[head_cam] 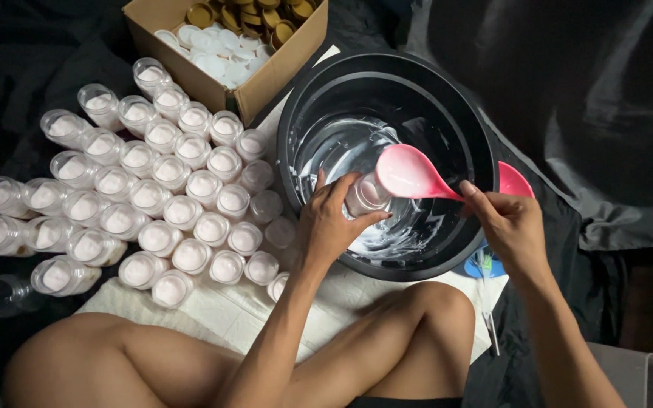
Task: The person scrapes white cream inside a black bowl with a spatula, then scoops the cream into clear plastic jars using a pink spoon. They pick up white lids from a cardboard box, screw them onto the filled jars, and place them on the floor while sitting cross-legged.
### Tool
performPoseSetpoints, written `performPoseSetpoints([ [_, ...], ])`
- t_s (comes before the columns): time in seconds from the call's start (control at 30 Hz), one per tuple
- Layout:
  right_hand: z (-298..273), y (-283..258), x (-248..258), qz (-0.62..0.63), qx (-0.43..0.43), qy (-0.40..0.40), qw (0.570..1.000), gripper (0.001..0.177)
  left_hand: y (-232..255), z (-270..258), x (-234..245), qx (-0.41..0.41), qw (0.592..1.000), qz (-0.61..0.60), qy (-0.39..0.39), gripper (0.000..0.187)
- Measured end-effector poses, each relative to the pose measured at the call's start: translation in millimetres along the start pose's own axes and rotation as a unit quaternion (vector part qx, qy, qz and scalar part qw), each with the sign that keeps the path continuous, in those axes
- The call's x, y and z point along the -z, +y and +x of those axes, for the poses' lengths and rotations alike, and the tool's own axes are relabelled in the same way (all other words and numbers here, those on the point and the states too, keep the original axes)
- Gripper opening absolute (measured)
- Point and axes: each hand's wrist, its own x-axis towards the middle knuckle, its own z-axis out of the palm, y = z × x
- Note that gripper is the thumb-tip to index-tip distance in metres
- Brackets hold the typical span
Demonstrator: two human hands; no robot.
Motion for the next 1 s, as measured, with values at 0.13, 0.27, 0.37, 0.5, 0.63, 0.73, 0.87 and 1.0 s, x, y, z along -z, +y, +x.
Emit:
performPoseSetpoints([
  [0.13,12.5,28.2,-9.9,0.096,-0.053,-0.006,0.994,0.047,5.3,2.5,3.1,-0.003,1.000,0.009,0.002,0.077],
  [0.27,10.8,24.4,-9.2,0.174,-0.105,-0.028,0.979,0.053,4.5,2.4,3.8,-0.006,1.000,0.011,0.001,0.077],
  [0.37,15.3,33.3,-10.5,0.216,-0.141,-0.023,0.966,0.056,1.9,-0.4,0.8,0.000,1.000,0.019,0.004,0.075],
  [0.5,28.0,59.7,-21.0,0.207,-0.159,0.016,0.965,0.056,3.2,-1.3,3.3,-0.007,0.999,0.040,0.013,0.076],
  [0.63,38.9,93.3,-39.6,0.059,-0.087,0.026,0.994,0.054,1.7,-3.9,3.4,-0.009,0.999,0.036,0.008,0.075],
  [0.73,38.5,90.9,-50.2,-0.107,-0.021,-0.007,0.994,0.043,-2.2,-5.0,3.3,-0.019,0.999,0.028,-0.007,0.075],
  [0.87,41.3,104.6,-69.9,-0.310,0.075,-0.020,0.948,0.042,-1.1,-5.7,8.8,-0.018,0.998,0.043,-0.037,0.071],
  [1.0,47.7,124.4,-91.3,-0.390,0.196,0.028,0.899,0.033,5.8,-7.2,15.2,-0.025,0.997,0.064,-0.047,0.071],
])
